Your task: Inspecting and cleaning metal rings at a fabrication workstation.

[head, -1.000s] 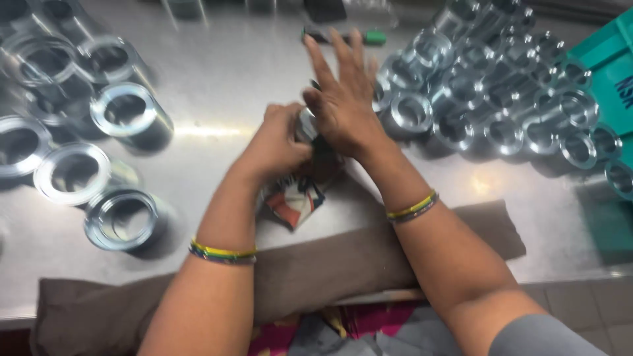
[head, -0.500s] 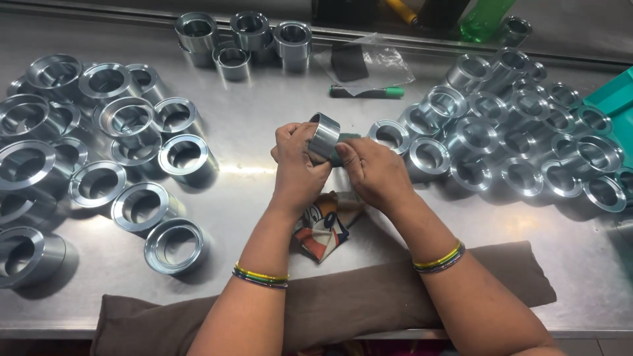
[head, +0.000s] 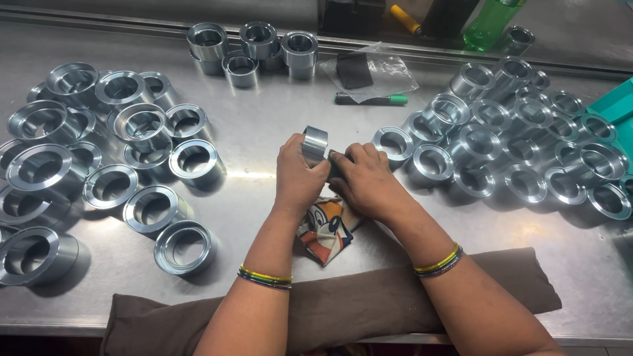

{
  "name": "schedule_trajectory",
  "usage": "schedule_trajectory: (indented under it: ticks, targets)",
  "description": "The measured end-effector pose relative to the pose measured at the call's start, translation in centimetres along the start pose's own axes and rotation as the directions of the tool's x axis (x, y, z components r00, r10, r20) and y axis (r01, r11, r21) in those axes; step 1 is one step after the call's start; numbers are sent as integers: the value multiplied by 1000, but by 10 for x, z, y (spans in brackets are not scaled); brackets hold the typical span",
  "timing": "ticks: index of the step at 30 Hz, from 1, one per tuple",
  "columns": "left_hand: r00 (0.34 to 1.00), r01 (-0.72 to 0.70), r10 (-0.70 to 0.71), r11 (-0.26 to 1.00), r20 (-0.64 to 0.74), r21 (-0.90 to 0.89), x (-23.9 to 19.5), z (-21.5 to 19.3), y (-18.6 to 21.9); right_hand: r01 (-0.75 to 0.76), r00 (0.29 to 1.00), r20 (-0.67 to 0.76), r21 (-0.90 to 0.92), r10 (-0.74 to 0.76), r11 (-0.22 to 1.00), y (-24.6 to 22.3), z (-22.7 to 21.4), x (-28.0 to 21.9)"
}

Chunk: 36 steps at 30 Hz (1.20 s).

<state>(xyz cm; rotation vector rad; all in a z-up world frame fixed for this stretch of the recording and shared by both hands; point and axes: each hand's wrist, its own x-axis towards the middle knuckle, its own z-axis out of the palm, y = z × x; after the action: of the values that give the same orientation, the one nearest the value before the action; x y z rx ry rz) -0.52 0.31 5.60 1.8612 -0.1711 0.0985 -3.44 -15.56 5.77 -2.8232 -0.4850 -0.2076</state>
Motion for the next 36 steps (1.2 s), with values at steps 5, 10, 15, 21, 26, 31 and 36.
schedule_trajectory:
  ticks: [5,10,15,21,26,31,36]
  targets:
    - [992,-111,113,993,-64,41,2,-1,-7,-77,968,-219,208,123,975,15,8,0]
    - [990,-131,134,989,-33,73,2,0,-6,-124,865,-191,814,463,567,49,16,7]
    - [1000,-26,27,997,12,-72,1,-1,-1,-17,868,109,982,485,-190,26,-16,5]
    - [994,-108,107,994,34,10,3,5,-14,228,851,-525,410,25,883,-4,-24,-6]
    - [999,42,-43,999,27,12,1,3,-7,306,829,-525,135,-194,942,-9,-7,-1]
    - [997,76,-81,980,20,181,4,7,-10,235,850,-505,116,-147,965,-14,2,3]
    - [992,103,-107,992,62,73,0,4,-13,193,857,-503,106,-115,975,-4,13,6]
